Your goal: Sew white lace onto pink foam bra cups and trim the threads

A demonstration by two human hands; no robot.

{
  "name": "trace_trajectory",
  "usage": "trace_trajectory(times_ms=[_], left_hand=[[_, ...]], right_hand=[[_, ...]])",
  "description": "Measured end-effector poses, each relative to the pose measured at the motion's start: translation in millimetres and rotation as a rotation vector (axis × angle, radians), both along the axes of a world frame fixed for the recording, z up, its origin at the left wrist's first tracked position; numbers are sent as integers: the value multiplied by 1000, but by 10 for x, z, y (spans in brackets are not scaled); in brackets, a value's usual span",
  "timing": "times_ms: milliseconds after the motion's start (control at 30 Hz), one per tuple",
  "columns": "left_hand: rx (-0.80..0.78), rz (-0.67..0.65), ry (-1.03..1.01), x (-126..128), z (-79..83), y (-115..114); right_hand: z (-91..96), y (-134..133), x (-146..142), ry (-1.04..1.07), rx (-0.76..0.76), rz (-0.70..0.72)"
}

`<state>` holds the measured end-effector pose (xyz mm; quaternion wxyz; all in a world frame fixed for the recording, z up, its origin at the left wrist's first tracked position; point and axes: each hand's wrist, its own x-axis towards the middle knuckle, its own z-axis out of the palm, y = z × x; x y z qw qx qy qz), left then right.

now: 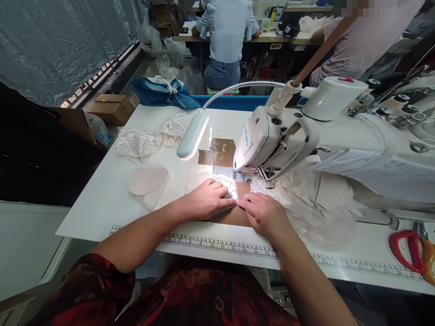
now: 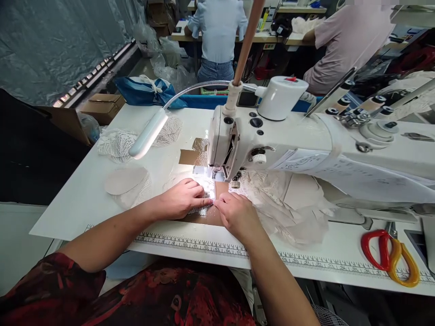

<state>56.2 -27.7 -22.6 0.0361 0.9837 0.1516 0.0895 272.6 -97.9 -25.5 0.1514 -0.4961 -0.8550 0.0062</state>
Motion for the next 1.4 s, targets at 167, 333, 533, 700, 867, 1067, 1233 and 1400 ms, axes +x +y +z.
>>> trace_trajectory(times_ms=[167, 333, 533, 700, 867, 1067, 1233, 1400], left_hand=[[20, 8, 22, -13, 2, -14], [22, 11, 9, -14, -6, -10], [39, 10, -11, 1, -27, -6], [29, 22, -52, 15, -37, -12], [-28, -52, -79, 20, -1, -6], [1, -17, -45, 27, -20, -6], [21, 13, -77, 39, -107, -18], [4, 44, -93, 60, -96, -40]], right_hand=[[-6, 1, -2, 12, -4, -2], [-7, 4, 5, 42, -25, -11], [10, -7, 25, 158, -76, -61], [11, -8, 3, 120, -75, -44], [-11, -1, -29, -15, -27, -17], [-35, -10, -45, -36, -5, -35], [-30, -15, -52, -43, -3, -42], [-6, -29, -65, -54, -29, -67]])
